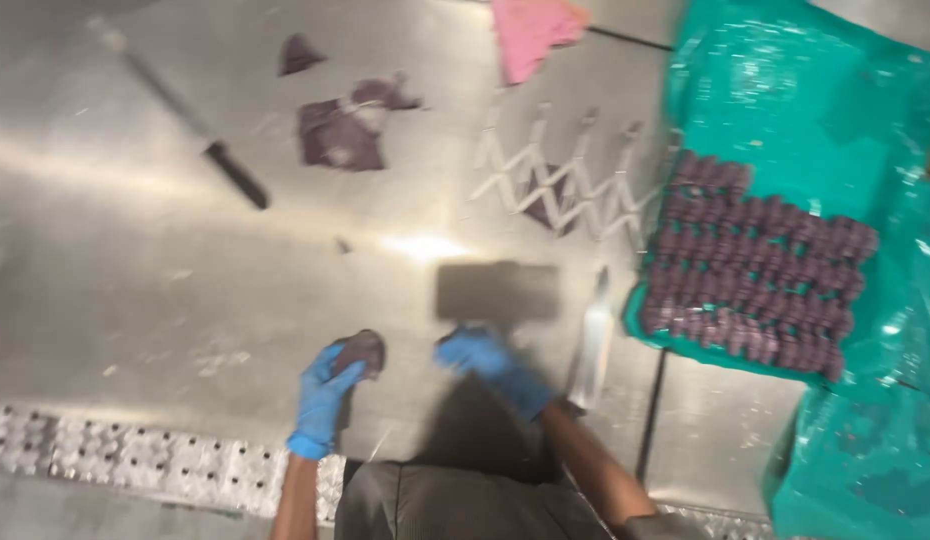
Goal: Shaping purple dough into long tapered strips and placing them in a tray.
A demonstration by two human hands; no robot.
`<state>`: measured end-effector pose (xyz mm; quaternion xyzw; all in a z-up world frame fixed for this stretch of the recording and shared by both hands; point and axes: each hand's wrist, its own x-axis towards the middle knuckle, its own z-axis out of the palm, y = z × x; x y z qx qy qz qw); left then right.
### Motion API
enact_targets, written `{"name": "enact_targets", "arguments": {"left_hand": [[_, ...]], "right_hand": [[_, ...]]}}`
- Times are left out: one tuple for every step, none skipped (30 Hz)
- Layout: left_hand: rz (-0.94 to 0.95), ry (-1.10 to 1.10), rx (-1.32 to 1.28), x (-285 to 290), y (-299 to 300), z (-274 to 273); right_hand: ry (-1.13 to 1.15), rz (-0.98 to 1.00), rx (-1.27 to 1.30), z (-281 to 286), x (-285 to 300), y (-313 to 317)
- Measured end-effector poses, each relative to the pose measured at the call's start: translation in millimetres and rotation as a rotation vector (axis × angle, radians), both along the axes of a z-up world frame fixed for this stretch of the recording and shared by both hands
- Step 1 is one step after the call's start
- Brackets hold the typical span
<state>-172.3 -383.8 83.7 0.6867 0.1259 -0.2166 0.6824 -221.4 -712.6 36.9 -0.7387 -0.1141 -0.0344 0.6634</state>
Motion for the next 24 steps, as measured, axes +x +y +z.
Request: {"name": "enact_targets", "arguments": {"left_hand": [[0.052,0.032,-0.088,-2.8,5.1,9.5],[0.104,0.063,-0.176,-4.4,10.8,17.9],[0.12,0.065,-0.173,-6.6,23.8,19.0],[0.101,0.017,-0.173,-7.2,37.2,19.1],[0.075,-0.022,-0.164,-7.6,55.6,20.8],[0.085,-0.012,-0.153,-4.4,75.5,17.7],[0.046,-0.068,-0.112,-1.9,96.2,14.0],[0.006,-0.123,-0.071,1.6,116.5,10.0],[0.014,-0.115,-0.067,7.3,133.8,-4.0],[0.04,-0.044,-0.13,13.3,150.0,-17.6],[0.072,0.029,-0.188,16.4,167.0,-30.2],[0.087,0.039,-0.179,20.3,180.7,-43.8],[0.124,-0.054,-0.072,18.5,194.0,-55.1],[0.157,-0.147,0.036,15.7,205.5,-65.5],[0.16,-0.139,0.042,17.0,216.4,-67.3],[0.201,-0.143,-0.029,17.8,225.4,-67.8],[0.236,-0.161,-0.107,27.7,231.5,-70.3],[0.233,-0.167,-0.107,33.6,242.6,-51.8],[0.259,-0.05,-0.115,29.8,250.8,-32.0],[0.285,0.068,-0.122,25.5,257.6,-12.7],[0.277,0.073,-0.123,26.2,267.9,-10.3],[0.02,-0.321,0.261,26.4,276.9,-7.9],[-0.25,-0.713,0.64,26.9,285.2,-5.9],[-0.258,-0.713,0.635,25.7,284.2,-23.1]], "right_hand": [[0.583,0.064,0.309,21.3,9.5,55.0],[1.169,0.14,0.608,41.9,18.4,110.8],[1.178,0.154,0.602,34.7,26.2,136.9],[0.496,0.225,0.18,26.7,35.2,163.7],[-0.192,0.263,-0.215,18.9,42.4,196.2],[-0.183,0.273,-0.203,13.1,47.0,212.4],[0.337,0.191,0.264,6.9,49.9,229.3],[0.859,0.094,0.729,0.3,53.8,245.9],[0.87,0.099,0.73,-0.6,68.1,269.1],[0.871,0.018,0.64,-1.3,82.8,291.4],[0.875,-0.056,0.551,-2.0,95.8,314.6],[0.89,-0.043,0.554,-5.2,109.9,334.1],[0.842,-0.051,0.521,-6.9,117.6,353.0],[0.794,-0.057,0.489,-7.9,124.6,369.8],[0.802,-0.055,0.492,-8.9,126.4,385.9],[0.884,-0.084,0.595,-8.5,127.6,399.9],[0.95,-0.116,0.696,-8.4,137.0,410.7],[0.944,-0.116,0.698,-13.6,145.9,418.3],[0.934,-0.13,0.655,-18.0,144.3,422.7],[0.925,-0.144,0.613,-22.9,141.7,425.5],[0.926,-0.153,0.614,-21.7,141.8,428.8],[0.928,-0.176,0.575,-20.4,141.3,430.7],[0.929,-0.199,0.535,-19.4,141.0,431.9],[0.929,-0.208,0.537,-21.7,141.5,433.4]]}}
